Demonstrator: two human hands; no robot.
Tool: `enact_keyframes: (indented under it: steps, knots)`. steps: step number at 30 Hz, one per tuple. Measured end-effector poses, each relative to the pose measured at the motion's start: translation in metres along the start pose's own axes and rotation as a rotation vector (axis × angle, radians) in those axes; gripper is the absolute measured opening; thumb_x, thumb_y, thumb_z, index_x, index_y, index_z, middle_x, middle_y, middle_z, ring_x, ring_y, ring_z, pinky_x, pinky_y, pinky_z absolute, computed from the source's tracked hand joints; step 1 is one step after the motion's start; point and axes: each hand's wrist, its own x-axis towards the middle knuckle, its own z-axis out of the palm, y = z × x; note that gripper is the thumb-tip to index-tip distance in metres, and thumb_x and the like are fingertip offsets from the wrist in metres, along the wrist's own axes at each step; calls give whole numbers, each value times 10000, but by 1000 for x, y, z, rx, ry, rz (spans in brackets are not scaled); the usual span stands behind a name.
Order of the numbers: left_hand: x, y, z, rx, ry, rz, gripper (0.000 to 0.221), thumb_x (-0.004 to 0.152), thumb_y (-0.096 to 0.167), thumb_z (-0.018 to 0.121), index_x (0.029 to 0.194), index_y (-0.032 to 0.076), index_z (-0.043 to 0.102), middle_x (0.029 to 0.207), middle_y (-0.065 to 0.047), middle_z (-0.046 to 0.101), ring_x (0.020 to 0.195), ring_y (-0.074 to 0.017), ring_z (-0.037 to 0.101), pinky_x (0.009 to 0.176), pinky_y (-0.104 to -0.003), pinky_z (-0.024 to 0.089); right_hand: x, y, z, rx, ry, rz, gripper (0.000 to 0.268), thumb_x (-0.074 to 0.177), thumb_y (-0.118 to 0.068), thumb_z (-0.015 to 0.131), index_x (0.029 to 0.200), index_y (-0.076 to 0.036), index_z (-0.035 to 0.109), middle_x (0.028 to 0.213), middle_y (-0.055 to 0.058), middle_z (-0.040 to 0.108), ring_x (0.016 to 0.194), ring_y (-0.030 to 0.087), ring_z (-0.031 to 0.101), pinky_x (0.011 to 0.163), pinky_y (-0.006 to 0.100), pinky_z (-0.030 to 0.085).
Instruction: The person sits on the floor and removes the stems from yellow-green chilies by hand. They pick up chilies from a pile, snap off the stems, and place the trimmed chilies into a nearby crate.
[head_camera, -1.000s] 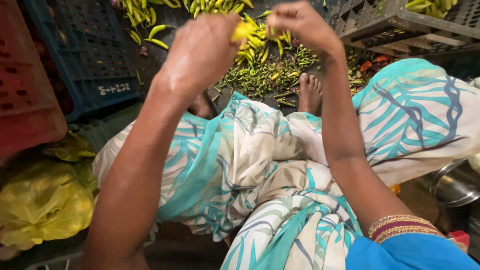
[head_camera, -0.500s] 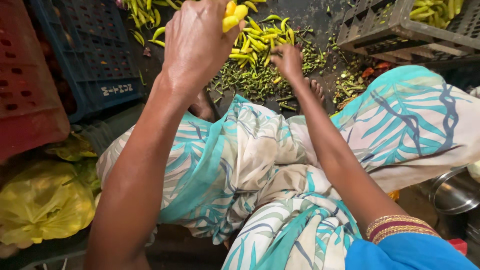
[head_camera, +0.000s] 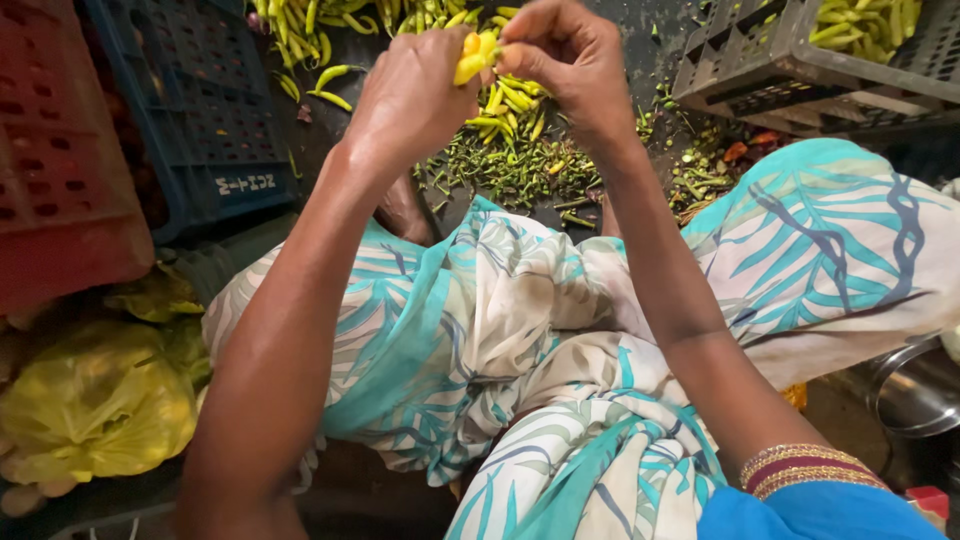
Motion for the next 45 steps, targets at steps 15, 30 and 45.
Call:
enact_keyframes:
  steps: [15,30,45]
  knots:
    - [-7,1,-20,-119,187,125,297,1017,92,777,1234,-19,607,1050,-237,711,985,-452,668,810,-509,528,-30,190,-182,-1543,95,723,377,816,-341,842,1143,-189,735,1344,142,591,1242,383,541,1086,663,310]
    - [-2,24,-28,39,144,-98,370,867,242,836,1160,73,687,899,-175,735,800,-414,705,707,-521,541,-19,291,-155,-867,280,500,161,878,-157,794,1032,-116,775,1060,42,768,901,157,741,828,319,608]
    - [9,-16,-6,-544,243,-278,174,946,175,689,1022,28,742,853,-106,810,743,-204,834,596,-345,653,20,42,23,516,41,9,155,1037,-173,648,1113,-48,700,1021,71,761,961,168,734,877,395,651]
